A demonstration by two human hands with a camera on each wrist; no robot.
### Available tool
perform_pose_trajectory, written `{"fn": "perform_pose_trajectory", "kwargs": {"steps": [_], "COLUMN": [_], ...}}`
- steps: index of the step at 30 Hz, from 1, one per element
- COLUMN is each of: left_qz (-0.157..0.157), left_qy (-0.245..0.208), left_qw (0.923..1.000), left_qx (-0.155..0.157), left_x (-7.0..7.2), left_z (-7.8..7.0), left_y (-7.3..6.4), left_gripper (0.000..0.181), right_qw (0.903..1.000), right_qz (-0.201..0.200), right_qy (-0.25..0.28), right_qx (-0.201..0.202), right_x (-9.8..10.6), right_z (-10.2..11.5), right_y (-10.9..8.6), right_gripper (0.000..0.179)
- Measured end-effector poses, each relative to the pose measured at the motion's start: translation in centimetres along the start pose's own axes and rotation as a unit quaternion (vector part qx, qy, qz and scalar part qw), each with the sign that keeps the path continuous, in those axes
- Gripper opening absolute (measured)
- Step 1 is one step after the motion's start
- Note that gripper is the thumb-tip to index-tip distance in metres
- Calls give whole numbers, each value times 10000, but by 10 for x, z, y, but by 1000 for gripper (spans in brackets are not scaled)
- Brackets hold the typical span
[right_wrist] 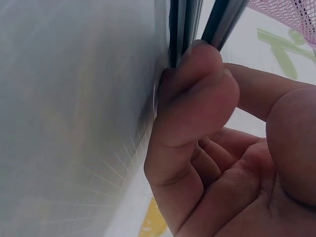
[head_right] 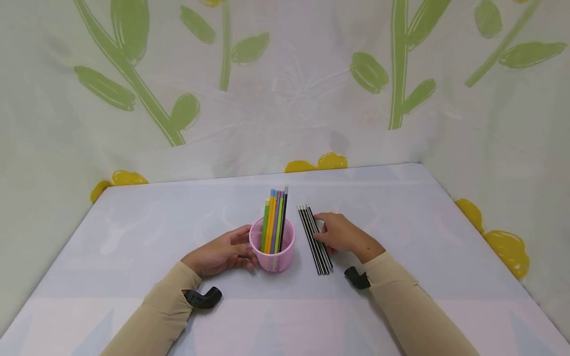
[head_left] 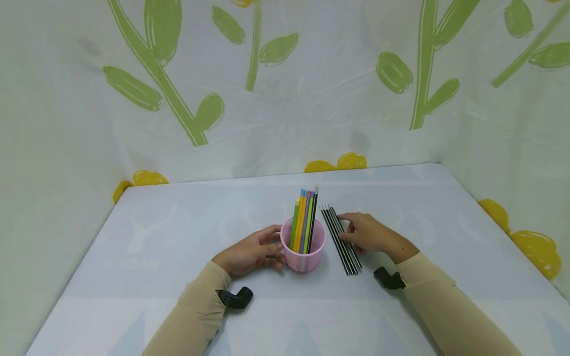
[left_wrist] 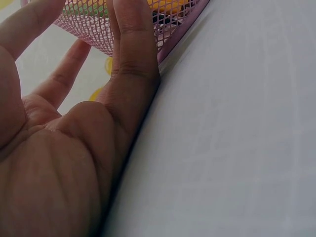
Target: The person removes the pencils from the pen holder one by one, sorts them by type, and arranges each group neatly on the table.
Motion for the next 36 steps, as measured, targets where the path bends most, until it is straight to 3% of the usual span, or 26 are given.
{"fn": "perform_pose_trajectory", "kwargs": {"steps": [36], "left_qz": [6], "left_qy": [-39], "left_qw": [10000], "left_qx": [-16], "left_x": [1], "left_z": [0], "left_y": [1], "left_gripper": [61], "right_qw": [9999], "right_qz": [108], "right_qy": [0], "right_qx": [-132], "right_x": [-2], "right_z": [1], "right_y": [3], "right_gripper": [61]}}
Point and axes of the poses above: each hand's wrist, its own y-axis towards the middle knuckle, its own x-axis out of the back of the hand, z = x × y, the point moved 1 cm from there along y, towards the middle knuckle, and after that the axes turned 15 degrees about z, right-handed, at the moved point
